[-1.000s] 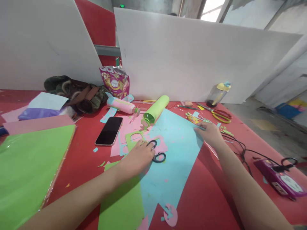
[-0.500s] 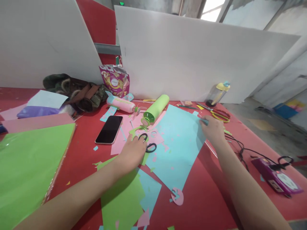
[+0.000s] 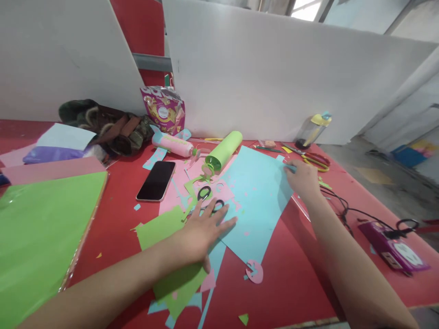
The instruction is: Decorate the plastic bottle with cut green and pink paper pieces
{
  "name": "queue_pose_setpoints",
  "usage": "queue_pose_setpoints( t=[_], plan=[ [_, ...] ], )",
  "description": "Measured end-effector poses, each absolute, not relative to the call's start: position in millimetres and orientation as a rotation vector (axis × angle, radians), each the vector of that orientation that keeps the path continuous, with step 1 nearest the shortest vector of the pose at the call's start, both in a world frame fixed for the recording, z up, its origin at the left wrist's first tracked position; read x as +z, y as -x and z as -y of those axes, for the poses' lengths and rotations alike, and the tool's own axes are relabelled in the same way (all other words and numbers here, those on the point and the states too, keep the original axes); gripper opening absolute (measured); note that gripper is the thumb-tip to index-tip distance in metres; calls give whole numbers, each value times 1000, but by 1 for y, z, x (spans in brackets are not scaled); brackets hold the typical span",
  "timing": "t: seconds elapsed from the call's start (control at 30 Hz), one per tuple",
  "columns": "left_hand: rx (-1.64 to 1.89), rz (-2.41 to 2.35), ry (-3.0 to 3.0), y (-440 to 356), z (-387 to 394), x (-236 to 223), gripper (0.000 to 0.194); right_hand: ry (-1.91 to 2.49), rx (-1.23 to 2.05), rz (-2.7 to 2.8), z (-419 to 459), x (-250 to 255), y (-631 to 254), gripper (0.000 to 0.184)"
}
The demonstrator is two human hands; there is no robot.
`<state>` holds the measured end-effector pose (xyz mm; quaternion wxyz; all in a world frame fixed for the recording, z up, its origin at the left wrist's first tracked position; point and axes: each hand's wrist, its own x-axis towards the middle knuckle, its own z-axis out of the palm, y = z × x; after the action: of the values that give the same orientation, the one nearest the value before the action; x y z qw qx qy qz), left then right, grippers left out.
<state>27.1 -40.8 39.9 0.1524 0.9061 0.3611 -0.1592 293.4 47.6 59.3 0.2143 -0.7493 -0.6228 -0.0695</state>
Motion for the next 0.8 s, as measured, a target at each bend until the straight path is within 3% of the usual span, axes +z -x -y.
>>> queue_pose_setpoints(
  t=[0.4, 0.8],
  plan=[
    [-295, -1239, -2656, -15, 26, 41, 86, 1741, -388, 1454, -50, 108, -284, 17],
    [-197, -1236, -2670, -13, 25, 32, 75, 1374, -970, 1338, -33, 151, -279, 12]
  ],
)
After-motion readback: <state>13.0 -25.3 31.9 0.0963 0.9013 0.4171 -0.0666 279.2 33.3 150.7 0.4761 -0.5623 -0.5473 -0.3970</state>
